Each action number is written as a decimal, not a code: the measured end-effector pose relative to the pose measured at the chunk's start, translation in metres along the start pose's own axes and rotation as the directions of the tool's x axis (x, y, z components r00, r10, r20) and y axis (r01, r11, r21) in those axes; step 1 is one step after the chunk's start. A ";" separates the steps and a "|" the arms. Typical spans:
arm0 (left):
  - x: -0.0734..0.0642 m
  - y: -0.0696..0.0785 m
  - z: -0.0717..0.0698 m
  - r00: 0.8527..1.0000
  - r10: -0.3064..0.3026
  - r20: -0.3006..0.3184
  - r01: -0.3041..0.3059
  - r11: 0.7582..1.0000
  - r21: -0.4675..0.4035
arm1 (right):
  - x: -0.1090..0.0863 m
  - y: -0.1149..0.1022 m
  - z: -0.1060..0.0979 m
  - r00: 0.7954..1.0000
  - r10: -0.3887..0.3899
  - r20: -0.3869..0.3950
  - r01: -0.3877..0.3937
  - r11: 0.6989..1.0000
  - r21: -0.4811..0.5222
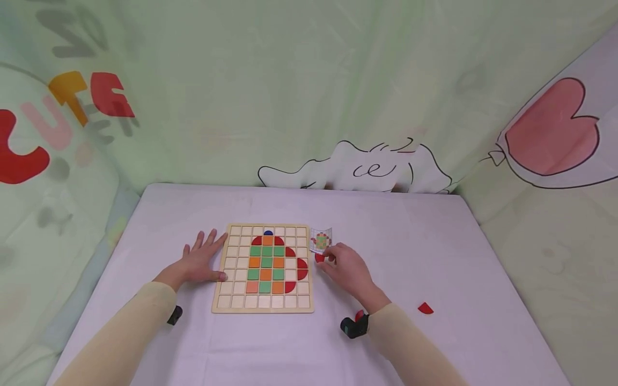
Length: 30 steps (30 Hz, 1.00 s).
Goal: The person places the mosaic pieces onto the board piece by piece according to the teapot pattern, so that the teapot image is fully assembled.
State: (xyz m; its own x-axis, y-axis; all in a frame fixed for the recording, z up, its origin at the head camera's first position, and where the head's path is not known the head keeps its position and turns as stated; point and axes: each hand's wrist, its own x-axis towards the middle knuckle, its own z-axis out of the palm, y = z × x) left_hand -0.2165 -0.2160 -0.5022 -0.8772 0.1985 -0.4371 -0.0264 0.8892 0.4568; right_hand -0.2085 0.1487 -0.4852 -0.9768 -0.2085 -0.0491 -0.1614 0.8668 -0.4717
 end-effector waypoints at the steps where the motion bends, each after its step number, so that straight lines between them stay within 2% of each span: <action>1: 0.000 0.000 0.000 1.000 0.002 -0.002 -0.002 1.000 -0.003 | 0.002 -0.006 0.003 1.000 -0.009 0.008 0.009 1.000 -0.002; 8: 0.005 -0.005 0.004 1.000 0.006 -0.008 -0.006 1.000 -0.003 | 0.013 -0.041 0.020 0.997 -0.042 0.058 0.042 0.999 -0.001; 20: -0.001 0.001 -0.001 1.000 0.000 -0.012 0.000 1.000 0.007 | 0.033 -0.095 0.043 0.980 -0.162 0.117 0.165 0.986 -0.021; 25: 0.000 -0.001 -0.002 1.000 -0.003 -0.012 0.003 1.000 0.002 | 0.043 -0.118 0.055 0.960 -0.217 0.177 0.233 0.970 -0.073; 30: -0.001 0.000 -0.001 1.000 0.001 -0.008 -0.001 1.000 0.002 | 0.051 -0.138 0.068 0.930 -0.254 0.267 0.295 0.947 -0.125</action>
State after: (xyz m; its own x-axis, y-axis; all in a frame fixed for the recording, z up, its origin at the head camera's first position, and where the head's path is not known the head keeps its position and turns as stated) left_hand -0.2164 -0.2168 -0.5012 -0.8810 0.1960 -0.4307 -0.0247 0.8899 0.4555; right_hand -0.2268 -0.0127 -0.4828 -0.8295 -0.5349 -0.1604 -0.4584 0.8163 -0.3516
